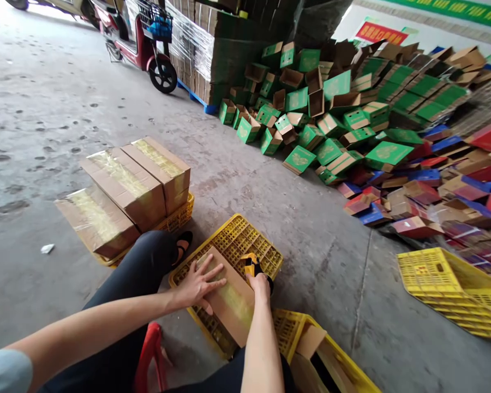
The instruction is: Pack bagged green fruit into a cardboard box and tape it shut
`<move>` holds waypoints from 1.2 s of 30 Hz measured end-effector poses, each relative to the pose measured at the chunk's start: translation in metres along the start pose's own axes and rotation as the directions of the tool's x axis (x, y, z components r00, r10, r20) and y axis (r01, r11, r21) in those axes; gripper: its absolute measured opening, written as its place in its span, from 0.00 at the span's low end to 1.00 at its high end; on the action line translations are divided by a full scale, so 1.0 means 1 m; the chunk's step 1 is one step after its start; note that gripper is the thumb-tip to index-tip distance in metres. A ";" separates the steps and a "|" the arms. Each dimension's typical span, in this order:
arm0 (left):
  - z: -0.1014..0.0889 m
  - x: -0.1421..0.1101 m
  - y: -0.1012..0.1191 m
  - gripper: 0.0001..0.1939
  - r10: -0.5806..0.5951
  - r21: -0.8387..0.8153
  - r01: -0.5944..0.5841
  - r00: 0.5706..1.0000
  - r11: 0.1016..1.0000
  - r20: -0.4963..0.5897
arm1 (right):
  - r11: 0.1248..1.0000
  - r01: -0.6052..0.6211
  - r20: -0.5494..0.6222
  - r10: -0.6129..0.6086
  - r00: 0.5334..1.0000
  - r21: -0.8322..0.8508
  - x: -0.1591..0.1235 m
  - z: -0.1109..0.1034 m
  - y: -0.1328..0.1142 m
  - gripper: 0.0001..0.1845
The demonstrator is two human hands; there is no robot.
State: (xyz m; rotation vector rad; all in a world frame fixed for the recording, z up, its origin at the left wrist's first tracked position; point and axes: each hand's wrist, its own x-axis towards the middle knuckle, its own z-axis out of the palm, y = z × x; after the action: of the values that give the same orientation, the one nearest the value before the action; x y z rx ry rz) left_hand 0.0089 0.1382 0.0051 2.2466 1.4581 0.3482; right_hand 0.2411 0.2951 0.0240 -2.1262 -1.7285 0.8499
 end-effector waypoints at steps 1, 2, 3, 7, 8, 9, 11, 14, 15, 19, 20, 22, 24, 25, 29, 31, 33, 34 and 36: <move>0.001 0.000 0.000 0.55 0.003 0.001 -0.003 1.000 1.000 -0.001 | 0.998 -0.042 0.011 0.043 0.999 -0.053 0.001 0.000 -0.001 0.17; 0.002 0.000 -0.001 0.56 0.006 0.002 -0.006 1.000 1.000 -0.004 | 0.988 -0.096 0.024 0.099 0.995 -0.125 0.001 0.000 -0.003 0.21; 0.002 0.000 -0.001 0.56 0.007 0.003 -0.007 1.000 1.000 -0.007 | 0.970 -0.144 0.033 0.153 0.988 -0.195 0.001 0.000 -0.005 0.24; 0.003 0.000 -0.002 0.55 0.018 0.008 -0.018 0.999 1.000 -0.027 | 0.926 -0.184 0.034 0.206 0.978 -0.329 -0.007 -0.009 -0.019 0.31; 0.003 0.000 -0.002 0.55 0.021 0.009 -0.021 0.999 1.000 -0.031 | 0.924 -0.170 0.028 0.191 0.981 -0.342 -0.011 -0.013 -0.024 0.32; 0.002 0.000 -0.001 0.54 0.022 0.009 -0.022 0.999 1.000 -0.032 | 0.925 -0.150 0.022 0.168 0.986 -0.349 -0.015 -0.018 -0.029 0.33; 0.001 0.000 -0.001 0.55 0.014 0.006 -0.014 1.000 1.000 -0.028 | 0.931 -0.097 0.006 0.105 0.994 -0.351 -0.024 -0.032 -0.039 0.35; -0.002 -0.001 0.001 0.55 -0.002 -0.010 0.002 1.000 1.000 -0.017 | 0.964 0.023 0.032 -0.015 0.999 -0.265 -0.044 -0.056 -0.050 0.34; -0.004 -0.002 0.002 0.55 -0.005 -0.018 0.005 1.000 1.000 -0.017 | 0.980 0.068 0.066 -0.057 0.996 -0.186 -0.052 -0.063 -0.052 0.34; -0.011 -0.004 0.004 0.53 -0.014 -0.042 0.014 1.000 0.999 0.004 | 0.980 0.103 0.262 -0.146 0.954 0.170 -0.090 -0.074 -0.052 0.37; -0.013 -0.004 0.005 0.53 -0.013 -0.044 0.014 1.000 0.999 0.015 | 0.970 0.083 0.304 -0.153 0.940 0.230 -0.098 -0.072 -0.050 0.38; -0.015 -0.004 0.005 0.52 -0.013 -0.044 0.015 0.999 0.999 0.029 | 0.947 0.052 0.357 -0.170 0.918 0.316 -0.108 -0.065 -0.048 0.37; -0.016 -0.004 0.005 0.52 -0.015 -0.037 0.016 0.999 0.999 0.028 | 0.930 0.046 0.385 -0.195 0.902 0.364 -0.113 -0.058 -0.047 0.36; -0.015 -0.004 0.005 0.53 -0.016 -0.032 0.017 1.000 0.999 0.023 | 0.924 0.045 0.394 -0.206 0.896 0.380 -0.113 -0.055 -0.046 0.36; -0.012 -0.004 0.004 0.54 -0.011 -0.026 0.011 1.000 1.000 -0.012 | 0.918 0.041 0.442 -0.228 0.868 0.394 -0.111 -0.049 -0.043 0.35; -0.010 -0.005 0.004 0.54 -0.012 -0.033 0.012 1.000 0.999 -0.023 | 0.920 0.057 0.443 -0.241 0.864 0.388 -0.111 -0.049 -0.042 0.34; -0.008 -0.005 0.004 0.53 -0.011 -0.049 0.009 0.999 0.999 -0.041 | 0.920 0.080 0.434 -0.256 0.864 0.384 -0.112 -0.050 -0.041 0.34; -0.007 -0.006 0.004 0.53 -0.009 -0.062 0.006 0.998 0.998 -0.056 | 0.921 0.088 0.431 -0.260 0.864 0.380 -0.113 -0.051 -0.042 0.34; -0.007 -0.007 0.007 0.54 -0.013 -0.102 0.004 0.997 0.995 -0.081 | 0.928 0.098 0.436 -0.260 0.862 0.359 -0.115 -0.052 -0.043 0.35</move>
State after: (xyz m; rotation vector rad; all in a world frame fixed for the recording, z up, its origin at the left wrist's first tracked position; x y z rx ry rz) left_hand 0.0085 0.1305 0.0152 2.1673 1.4562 0.5060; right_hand 0.2246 0.2040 0.1196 -1.5899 -1.8056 1.5812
